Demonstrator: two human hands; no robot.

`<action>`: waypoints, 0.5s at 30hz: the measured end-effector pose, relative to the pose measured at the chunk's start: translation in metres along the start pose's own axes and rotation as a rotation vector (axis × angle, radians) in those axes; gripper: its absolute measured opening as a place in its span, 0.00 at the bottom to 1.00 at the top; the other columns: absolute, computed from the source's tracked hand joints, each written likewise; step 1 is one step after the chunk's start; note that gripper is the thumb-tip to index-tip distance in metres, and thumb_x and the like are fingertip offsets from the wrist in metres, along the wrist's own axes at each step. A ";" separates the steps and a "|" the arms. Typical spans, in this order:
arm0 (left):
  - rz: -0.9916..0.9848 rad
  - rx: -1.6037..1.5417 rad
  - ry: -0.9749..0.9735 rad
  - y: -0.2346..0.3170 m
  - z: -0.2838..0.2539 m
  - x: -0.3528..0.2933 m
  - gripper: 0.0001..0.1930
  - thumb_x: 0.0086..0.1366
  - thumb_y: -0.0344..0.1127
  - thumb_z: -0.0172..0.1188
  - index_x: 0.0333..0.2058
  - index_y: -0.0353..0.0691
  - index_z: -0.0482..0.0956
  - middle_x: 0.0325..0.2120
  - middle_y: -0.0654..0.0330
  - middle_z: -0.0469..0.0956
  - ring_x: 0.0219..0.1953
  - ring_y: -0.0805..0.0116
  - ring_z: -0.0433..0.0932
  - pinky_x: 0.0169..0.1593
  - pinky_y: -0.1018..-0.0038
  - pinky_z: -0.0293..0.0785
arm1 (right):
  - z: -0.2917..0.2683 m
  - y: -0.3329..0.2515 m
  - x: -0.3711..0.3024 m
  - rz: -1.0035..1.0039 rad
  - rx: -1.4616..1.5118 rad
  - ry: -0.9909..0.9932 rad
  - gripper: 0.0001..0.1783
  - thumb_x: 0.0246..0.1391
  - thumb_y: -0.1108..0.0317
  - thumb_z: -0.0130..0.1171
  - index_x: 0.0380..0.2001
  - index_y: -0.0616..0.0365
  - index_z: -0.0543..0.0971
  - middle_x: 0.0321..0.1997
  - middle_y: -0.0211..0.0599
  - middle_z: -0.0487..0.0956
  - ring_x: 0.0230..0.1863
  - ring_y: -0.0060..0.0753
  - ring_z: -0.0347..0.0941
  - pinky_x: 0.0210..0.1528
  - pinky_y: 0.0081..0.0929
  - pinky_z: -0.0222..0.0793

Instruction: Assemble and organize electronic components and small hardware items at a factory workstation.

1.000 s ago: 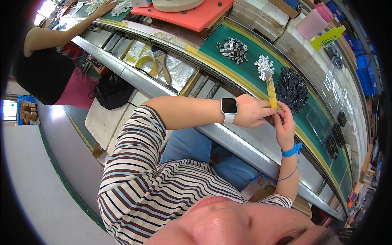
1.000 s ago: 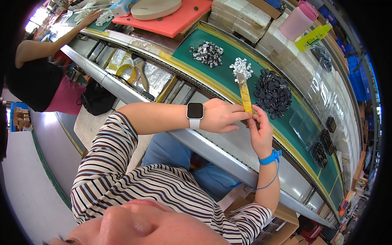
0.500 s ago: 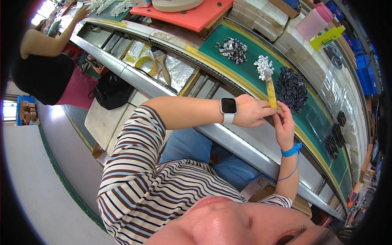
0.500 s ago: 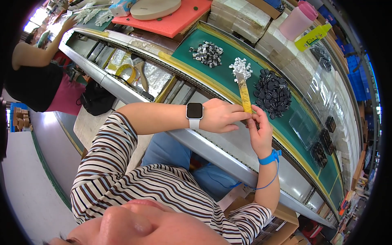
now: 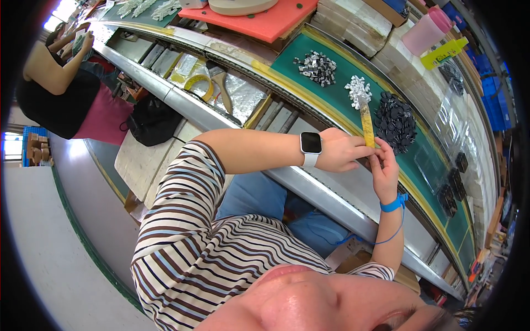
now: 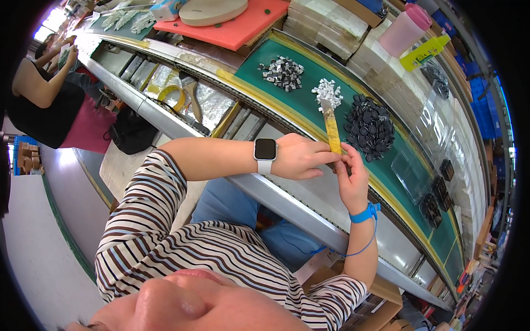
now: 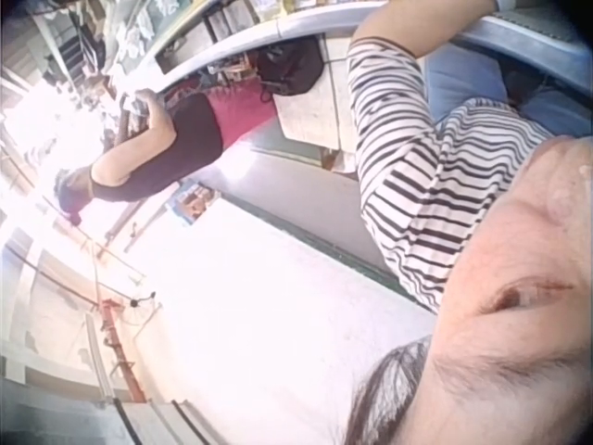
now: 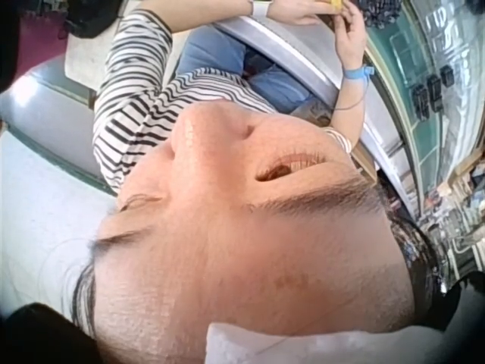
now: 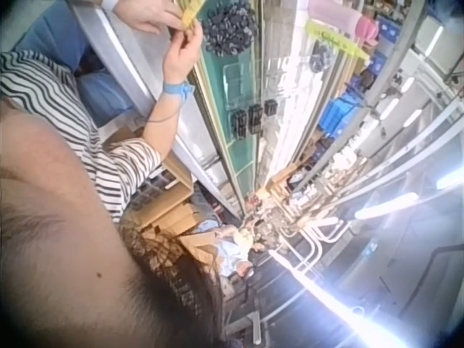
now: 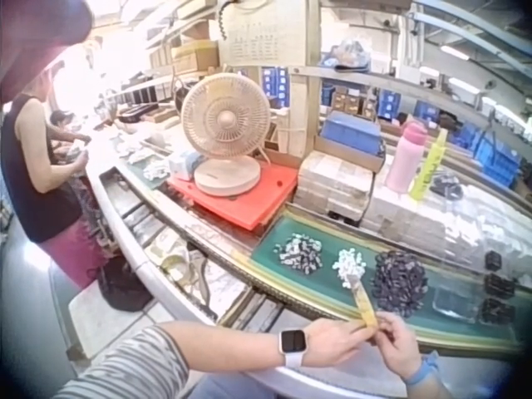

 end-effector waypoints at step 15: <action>-0.034 0.007 -0.056 -0.001 0.002 0.000 0.25 0.48 0.36 0.58 0.47 0.44 0.64 0.36 0.59 0.70 0.32 0.62 0.75 0.29 0.70 0.73 | 0.001 -0.003 0.000 -0.016 -0.024 -0.013 0.18 0.53 0.74 0.48 0.49 0.61 0.63 0.29 0.33 0.73 0.28 0.20 0.68 0.33 0.17 0.65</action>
Point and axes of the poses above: each hand's wrist, its own x-axis towards the middle knuckle, its own z-axis out of the palm, y = z × x, the point moved 6 cm from there along x, towards the middle knuckle
